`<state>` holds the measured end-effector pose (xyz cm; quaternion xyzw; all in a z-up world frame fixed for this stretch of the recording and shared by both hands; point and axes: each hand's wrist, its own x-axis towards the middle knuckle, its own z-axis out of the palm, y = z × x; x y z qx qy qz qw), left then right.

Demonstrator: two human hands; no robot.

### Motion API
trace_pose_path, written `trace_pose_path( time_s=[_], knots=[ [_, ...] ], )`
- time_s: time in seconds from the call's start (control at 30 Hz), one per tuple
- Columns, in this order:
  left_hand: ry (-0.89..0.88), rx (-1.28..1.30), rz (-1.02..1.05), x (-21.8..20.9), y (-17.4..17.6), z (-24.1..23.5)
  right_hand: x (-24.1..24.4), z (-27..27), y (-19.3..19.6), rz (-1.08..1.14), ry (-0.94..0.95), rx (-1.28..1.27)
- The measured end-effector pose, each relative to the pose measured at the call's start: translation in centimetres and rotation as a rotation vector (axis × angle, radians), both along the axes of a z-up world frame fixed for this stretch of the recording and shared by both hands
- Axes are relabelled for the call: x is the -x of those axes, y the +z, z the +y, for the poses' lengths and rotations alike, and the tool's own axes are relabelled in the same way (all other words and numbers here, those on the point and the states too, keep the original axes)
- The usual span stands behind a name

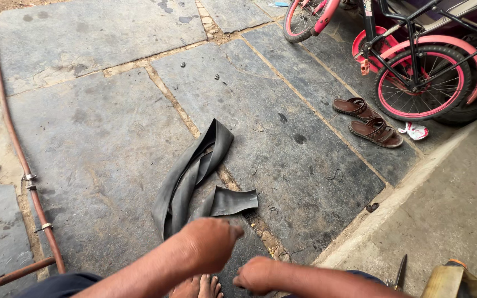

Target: The person sits on a paved floor and uses a pair of large shears to cut a long strip of black rubber material. They hold the rubber with one hand and cut it into smaller pieces with the shears in the other hand, placing the cut pieces on the ground.

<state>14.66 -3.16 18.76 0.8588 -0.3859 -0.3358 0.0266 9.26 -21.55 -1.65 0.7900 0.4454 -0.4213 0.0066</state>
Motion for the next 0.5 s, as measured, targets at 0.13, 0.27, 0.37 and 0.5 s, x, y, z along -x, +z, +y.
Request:
trace_pose_path(
  time_s=[0.13,0.27,0.37,0.5],
  knots=[
    [-0.067,0.054,-0.026,0.6,0.3,-0.1,-13.9,-1.0,5.3,-0.320,-0.234,0.057],
    [0.033,-0.002,-0.003,-0.4,0.4,0.2,-31.7,-4.0,24.2,-1.301,-0.597,-0.227],
    [0.078,-0.014,-0.021,-0.7,0.1,1.3,-33.6,-6.8,32.9,-1.795,-0.551,-0.809],
    [0.067,-0.039,-0.022,-1.0,-0.7,1.9,-28.1,-3.4,30.7,-1.590,-0.429,-0.779]
  ],
)
